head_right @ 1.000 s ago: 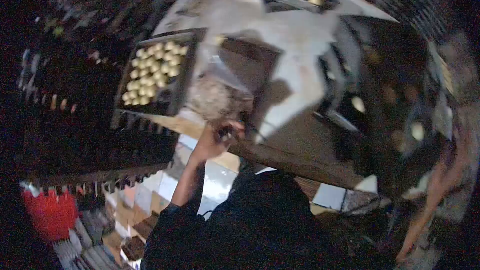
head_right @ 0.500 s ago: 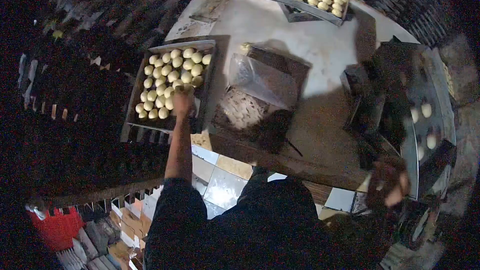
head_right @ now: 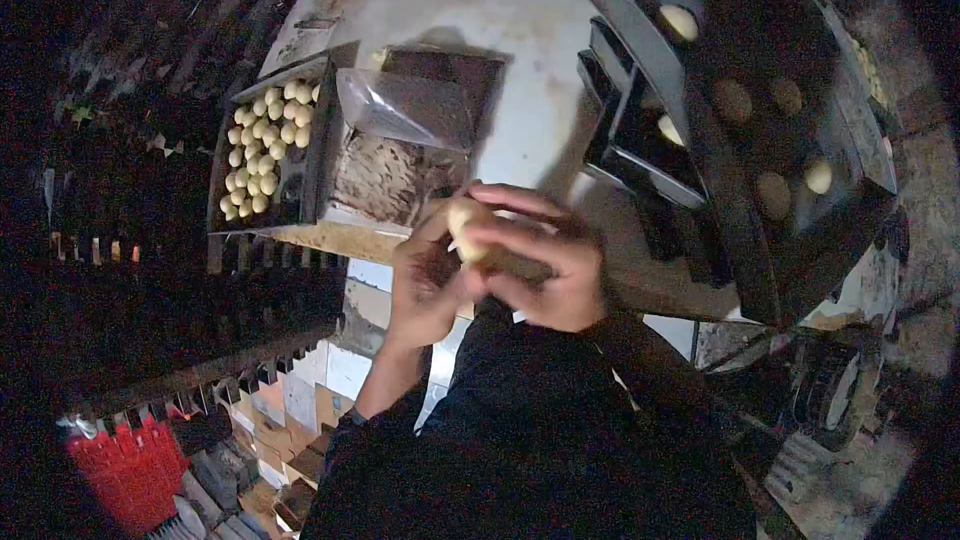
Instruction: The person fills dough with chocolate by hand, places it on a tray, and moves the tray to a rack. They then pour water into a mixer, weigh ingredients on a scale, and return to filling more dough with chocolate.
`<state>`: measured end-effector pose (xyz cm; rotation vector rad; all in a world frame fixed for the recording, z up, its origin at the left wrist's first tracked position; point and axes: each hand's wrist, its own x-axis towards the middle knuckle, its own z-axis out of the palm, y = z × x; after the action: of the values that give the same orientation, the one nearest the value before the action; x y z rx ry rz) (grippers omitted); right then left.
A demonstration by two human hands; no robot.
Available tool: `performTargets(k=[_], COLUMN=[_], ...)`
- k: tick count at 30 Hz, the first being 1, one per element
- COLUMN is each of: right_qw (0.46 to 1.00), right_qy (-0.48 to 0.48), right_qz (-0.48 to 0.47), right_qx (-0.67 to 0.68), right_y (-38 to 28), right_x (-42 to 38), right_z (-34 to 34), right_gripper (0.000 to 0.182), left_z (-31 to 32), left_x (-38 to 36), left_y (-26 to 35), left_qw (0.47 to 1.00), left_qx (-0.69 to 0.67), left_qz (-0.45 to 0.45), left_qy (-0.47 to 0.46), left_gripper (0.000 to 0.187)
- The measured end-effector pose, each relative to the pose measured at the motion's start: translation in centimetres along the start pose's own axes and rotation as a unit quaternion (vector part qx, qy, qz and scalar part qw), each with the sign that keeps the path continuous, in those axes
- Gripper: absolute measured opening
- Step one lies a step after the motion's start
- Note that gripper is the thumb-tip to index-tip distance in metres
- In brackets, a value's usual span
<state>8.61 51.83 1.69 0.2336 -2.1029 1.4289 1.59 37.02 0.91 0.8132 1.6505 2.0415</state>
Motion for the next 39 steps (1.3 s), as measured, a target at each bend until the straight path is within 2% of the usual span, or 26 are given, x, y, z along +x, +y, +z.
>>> performTargets(k=[1,2,6,7,9,10,12,13,15,16,18,19,20,21,23,24,26,27,28,29,30,32,34,35,38,39], right_qw=[0.999,0.999,0.988,0.990,0.990,0.987,0.988,0.983,0.995,0.995,0.974,0.993,0.997,0.998,0.998,0.996,0.993,0.996,0.976,0.937,0.893,0.819,0.789,0.797,0.814,0.829], right_qy=[0.009,0.017,0.057,0.083,0.132,0.145,0.133,0.124,0.085,0.075,0.102,-0.015,0.006,0.027,-0.041,-0.059,-0.071,-0.031,-0.046,0.004,-0.039,-0.122,-0.195,-0.233,-0.270,-0.243], right_qz=[-0.020,-0.016,0.066,0.062,0.047,0.048,0.001,-0.022,0.031,-0.029,-0.175,-0.048,-0.019,0.010,0.048,0.069,0.085,0.079,0.210,0.225,0.217,0.251,0.335,0.253,0.215,0.229], right_qx=[0.043,0.032,0.124,0.094,0.034,0.044,-0.077,-0.134,-0.034,-0.061,-0.101,-0.105,-0.080,-0.056,-0.002,0.017,0.044,-0.033,-0.040,-0.269,-0.393,-0.502,-0.477,-0.497,-0.467,-0.449], right_y=[-0.7,-1.1,-2.6,-3.3,-4.6,-4.6,-3.5,-2.9,-1.8,-0.5,-0.3,-0.8,-1.1,-1.6,-2.9,-2.5,-1.6,0.0,1.9,2.9,7.4,10.2,11.8,12.9,12.2,12.1], right_x=[-0.2,-0.8,-2.8,-3.4,-4.1,-4.4,-4.7,-4.7,-3.6,-3.5,-2.6,-3.2,-4.0,-4.6,-6.3,-7.0,-7.7,-8.7,-7.5,-6.4,-6.8,-5.8,-3.8,-3.8,-1.3,-0.1], right_z=[0.4,0.0,0.9,1.3,2.3,3.2,5.5,6.9,10.4,12.5,16.5,17.5,19.4,21.6,23.9,24.2,24.1,24.6,22.6,21.5,19.2,17.4,16.7,16.8,16.8,16.8], right_gripper=[0.039,0.039,0.028,0.027,0.024,0.020,0.018,0.018,0.013,0.012,0.014,0.036,0.035,0.035,0.036,0.035,0.034,0.033,0.026,0.026,0.029,0.036,0.044,0.047,0.043,0.044], left_z=[0.6,2.1,4.3,4.7,6.1,4.7,2.6,1.8,-1.1,-2.6,-5.8,-8.0,-10.1,-11.3,-12.9,-13.0,-15.8,-16.7,-17.4,-17.8,-17.9,-17.8,-18.3,-18.6,-19.4,-20.0], left_x=[-0.5,-1.2,-4.5,-5.7,-5.6,-6.1,-6.5,-8.0,-9.8,-11.1,-13.3,-14.6,-16.2,-17.9,-20.6,-20.6,-21.4,-21.6,-21.6,-21.6,-21.1,-19.6,-17.7,-16.7,-14.1,-13.3], left_y=[0.6,0.5,0.5,0.0,0.2,0.0,0.7,2.0,2.3,1.8,3.1,3.0,1.4,0.2,-1.2,-0.3,-0.5,-0.7,-0.5,-0.3,-0.1,0.4,0.0,-0.1,-0.2,-0.5], left_qw=[0.999,0.995,0.971,0.966,0.973,0.987,0.994,0.996,0.984,0.973,0.965,0.942,0.921,0.927,0.937,0.905,0.875,0.862,0.870,0.877,0.886,0.907,0.917,0.920,0.929,0.931], left_qx=[0.030,0.006,0.167,0.192,0.027,0.035,0.017,0.078,0.106,0.141,-0.048,-0.180,-0.228,-0.230,-0.237,-0.299,-0.382,-0.402,-0.380,-0.359,-0.348,-0.330,-0.329,-0.314,-0.281,-0.275], left_qz=[-0.030,-0.006,0.123,0.112,0.146,0.124,0.110,0.017,-0.071,-0.055,-0.106,-0.134,-0.143,-0.156,-0.174,-0.212,-0.254,-0.277,-0.284,-0.291,-0.281,-0.239,-0.205,-0.212,-0.215,-0.207], left_qy=[0.027,0.101,0.117,0.129,0.178,0.093,-0.011,0.046,0.126,0.177,0.233,0.249,0.283,0.252,0.186,0.214,0.156,0.138,0.134,0.128,0.122,0.109,0.095,0.101,0.110,0.122], left_gripper=[0.063,0.044,0.035,0.048,0.063,0.068,0.060,0.048,0.039,0.037,0.031,0.030,0.030,0.030,0.031,0.030,0.032,0.034,0.035,0.037,0.038,0.041,0.044,0.044,0.051,0.052])
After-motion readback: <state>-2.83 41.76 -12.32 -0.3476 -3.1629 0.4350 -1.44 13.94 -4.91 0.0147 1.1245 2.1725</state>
